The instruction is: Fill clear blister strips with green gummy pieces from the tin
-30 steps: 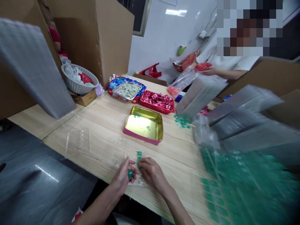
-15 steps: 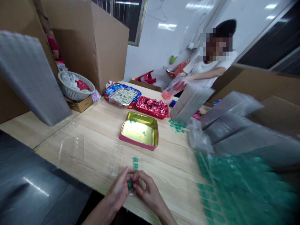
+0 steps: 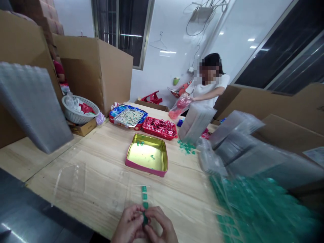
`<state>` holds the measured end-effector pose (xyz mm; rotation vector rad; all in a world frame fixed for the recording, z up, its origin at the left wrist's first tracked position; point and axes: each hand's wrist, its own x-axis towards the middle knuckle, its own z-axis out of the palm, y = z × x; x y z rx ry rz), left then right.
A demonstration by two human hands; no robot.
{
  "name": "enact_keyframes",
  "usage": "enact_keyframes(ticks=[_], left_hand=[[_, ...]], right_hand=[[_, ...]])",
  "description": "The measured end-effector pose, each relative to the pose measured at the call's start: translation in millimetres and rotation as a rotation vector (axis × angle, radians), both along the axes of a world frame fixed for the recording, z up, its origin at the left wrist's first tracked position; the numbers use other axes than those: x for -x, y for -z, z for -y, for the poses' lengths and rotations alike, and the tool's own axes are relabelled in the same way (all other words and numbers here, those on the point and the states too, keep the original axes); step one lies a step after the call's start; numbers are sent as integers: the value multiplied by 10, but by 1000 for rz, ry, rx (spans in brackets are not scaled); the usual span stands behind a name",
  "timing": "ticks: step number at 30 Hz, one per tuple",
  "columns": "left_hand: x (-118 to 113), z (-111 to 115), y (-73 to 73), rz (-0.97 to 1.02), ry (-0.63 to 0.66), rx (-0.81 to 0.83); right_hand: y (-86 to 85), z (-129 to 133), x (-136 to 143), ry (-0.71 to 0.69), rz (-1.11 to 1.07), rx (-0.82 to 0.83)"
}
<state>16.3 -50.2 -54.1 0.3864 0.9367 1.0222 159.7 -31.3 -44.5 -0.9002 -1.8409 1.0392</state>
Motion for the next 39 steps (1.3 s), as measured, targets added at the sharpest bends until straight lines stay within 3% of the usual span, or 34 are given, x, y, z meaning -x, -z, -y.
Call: enact_keyframes(ticks=[5, 11, 16, 23, 28, 33, 36, 39], left_hand=[[-55, 122, -257, -65, 65, -5], [-97, 183, -252, -154, 133, -48], [57, 124, -237, -356, -27, -83], [147, 110, -136, -434, -58, -105], [144, 111, -123, -422, -57, -95], [158, 115, -114, -431, -63, -86], [159, 124, -79, -434, -54, -114], [159, 103, 43, -400, -8, -137]], right_hand=[[-1, 194, -66, -5, -82, 175], [49, 221, -185, 30, -159, 344], [-49, 8, -243, 170, 111, 209], [2, -128, -135, -11, 434, -164], [97, -163, -35, -54, 590, -209], [92, -129, -37, -86, 575, -145], [-27, -127, -103, -48, 452, -84], [-209, -347, -115, 61, 346, -106]])
